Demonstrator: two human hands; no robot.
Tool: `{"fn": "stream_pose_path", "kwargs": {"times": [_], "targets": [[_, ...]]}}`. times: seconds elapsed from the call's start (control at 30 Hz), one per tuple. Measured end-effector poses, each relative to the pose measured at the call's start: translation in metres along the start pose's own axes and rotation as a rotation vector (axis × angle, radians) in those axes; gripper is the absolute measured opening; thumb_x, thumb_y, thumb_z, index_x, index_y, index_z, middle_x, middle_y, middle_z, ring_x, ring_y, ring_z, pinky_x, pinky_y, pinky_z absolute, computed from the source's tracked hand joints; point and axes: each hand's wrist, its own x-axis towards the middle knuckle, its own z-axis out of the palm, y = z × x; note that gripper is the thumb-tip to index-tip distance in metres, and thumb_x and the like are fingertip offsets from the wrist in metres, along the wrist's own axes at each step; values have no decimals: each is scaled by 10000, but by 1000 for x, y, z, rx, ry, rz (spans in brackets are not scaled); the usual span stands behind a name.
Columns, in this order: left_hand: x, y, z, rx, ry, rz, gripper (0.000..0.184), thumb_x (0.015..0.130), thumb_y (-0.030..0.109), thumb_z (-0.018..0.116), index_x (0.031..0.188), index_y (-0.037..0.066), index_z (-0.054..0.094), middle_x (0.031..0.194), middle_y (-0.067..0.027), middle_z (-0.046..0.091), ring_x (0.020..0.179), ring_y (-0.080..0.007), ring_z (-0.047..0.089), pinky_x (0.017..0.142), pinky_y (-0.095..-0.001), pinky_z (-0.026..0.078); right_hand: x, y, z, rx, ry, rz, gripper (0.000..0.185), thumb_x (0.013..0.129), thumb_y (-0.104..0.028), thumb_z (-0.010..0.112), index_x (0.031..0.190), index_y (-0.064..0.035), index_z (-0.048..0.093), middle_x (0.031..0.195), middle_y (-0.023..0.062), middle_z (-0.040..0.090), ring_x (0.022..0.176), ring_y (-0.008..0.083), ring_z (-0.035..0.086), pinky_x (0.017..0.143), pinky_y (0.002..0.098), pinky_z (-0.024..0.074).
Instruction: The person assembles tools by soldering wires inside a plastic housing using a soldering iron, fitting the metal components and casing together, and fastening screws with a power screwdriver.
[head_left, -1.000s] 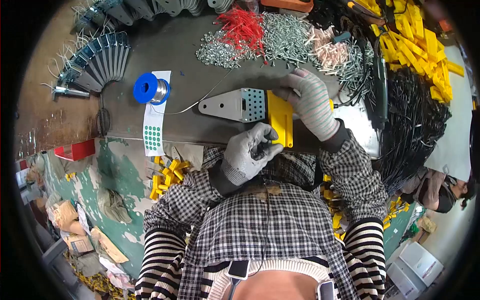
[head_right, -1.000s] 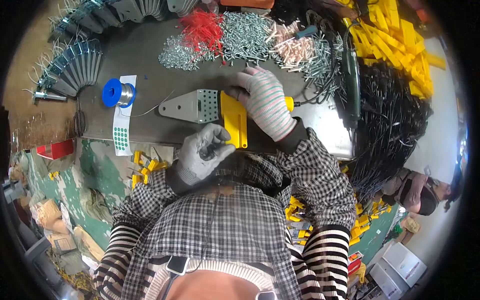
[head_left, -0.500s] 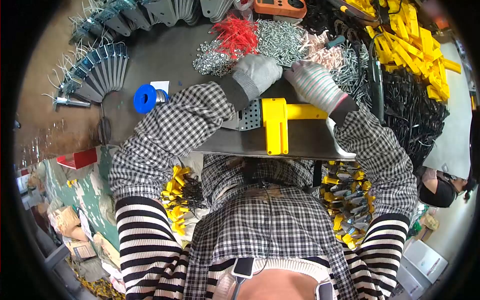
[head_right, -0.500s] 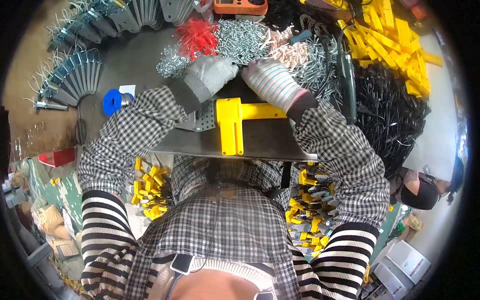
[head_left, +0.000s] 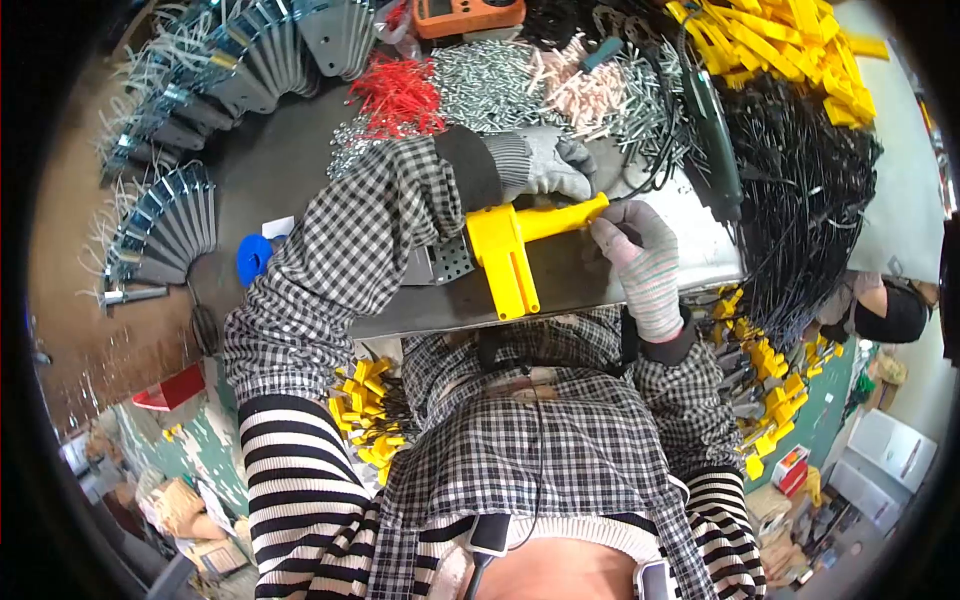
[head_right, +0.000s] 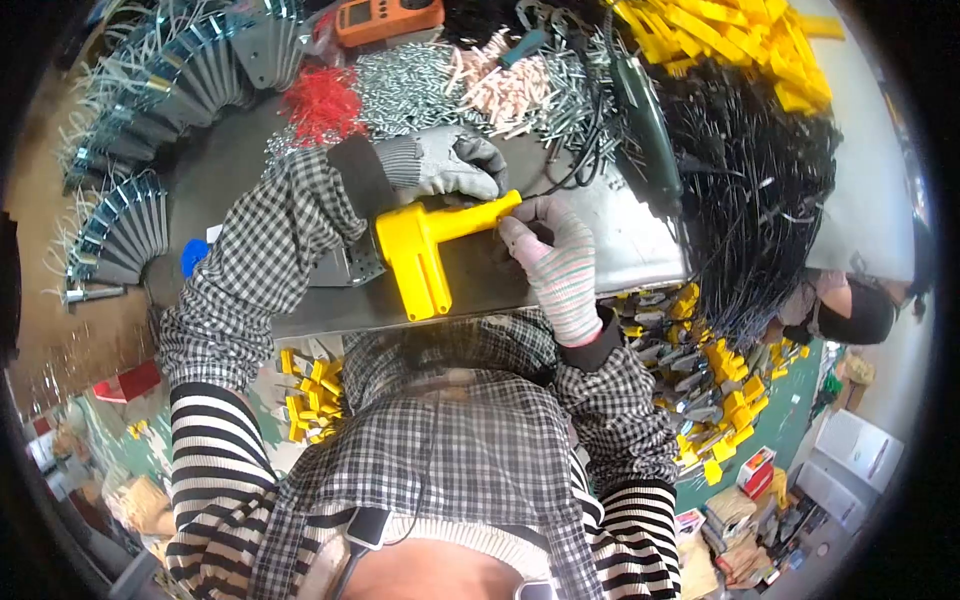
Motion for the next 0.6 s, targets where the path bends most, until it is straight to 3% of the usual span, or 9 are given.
{"fn": "stream_pose_path", "kwargs": {"times": [0.07,0.2,0.27,0.33,0.37,0.4,0.5,0.53,0.6], "targets": [[10,-8,-4,-19,-10,-144,133,808,103,699,899,21,646,715,33,581,602,-26,502,553,-185,408,-3,-4,6,27,65,70,106,861,-75,672,922,-17,608,742,-12,609,607,36,531,542,187,438],[17,-22,-5,105,-14,36,144,823,106,691,932,26,643,781,25,614,657,-45,538,614,-213,445,2,3,12,-7,127,19,116,854,-54,691,913,-3,605,712,-3,616,634,42,566,546,206,462],[16,-24,-1,223,49,50,174,831,149,692,951,34,642,817,10,626,714,-63,559,664,-223,457,7,16,9,-163,172,-53,145,841,-53,712,915,6,603,716,50,635,616,78,590,540,244,476],[11,-17,3,334,111,-19,237,834,232,710,953,39,641,832,-2,644,734,-79,575,688,-234,468,8,16,7,-537,213,-236,149,830,-66,718,904,3,609,742,112,642,619,163,614,573,285,486],[10,-19,9,381,196,17,256,835,273,703,944,51,637,813,3,646,691,-83,569,667,-255,472,9,14,3,-535,213,-235,149,830,-66,718,904,3,609,742,112,642,619,163,614,573,285,486],[9,-20,14,384,194,17,256,835,273,703,944,51,637,813,3,646,691,-83,569,667,-255,472,13,8,-2,-599,218,-336,143,819,-62,715,896,0,612,764,127,642,658,205,624,604,306,490],[-3,-4,35,786,384,2,220,835,250,697,908,56,626,771,12,626,662,-84,551,622,-281,471,43,-33,-23,-745,231,-698,112,774,-18,659,883,-39,643,830,119,640,774,307,625,690,373,491],[-3,-5,34,789,385,1,220,835,250,697,908,56,626,771,12,626,662,-84,551,622,-281,471,65,-37,-36,-965,244,-651,101,792,-61,635,889,-69,664,845,103,612,790,307,613,693,384,491],[-2,-11,29,485,285,37,208,833,239,696,879,49,626,758,0,627,686,-91,562,653,-281,480,109,-36,-53,-1286,151,-865,167,769,-90,625,920,-122,689,902,75,592,922,267,579,779,377,492]]}}
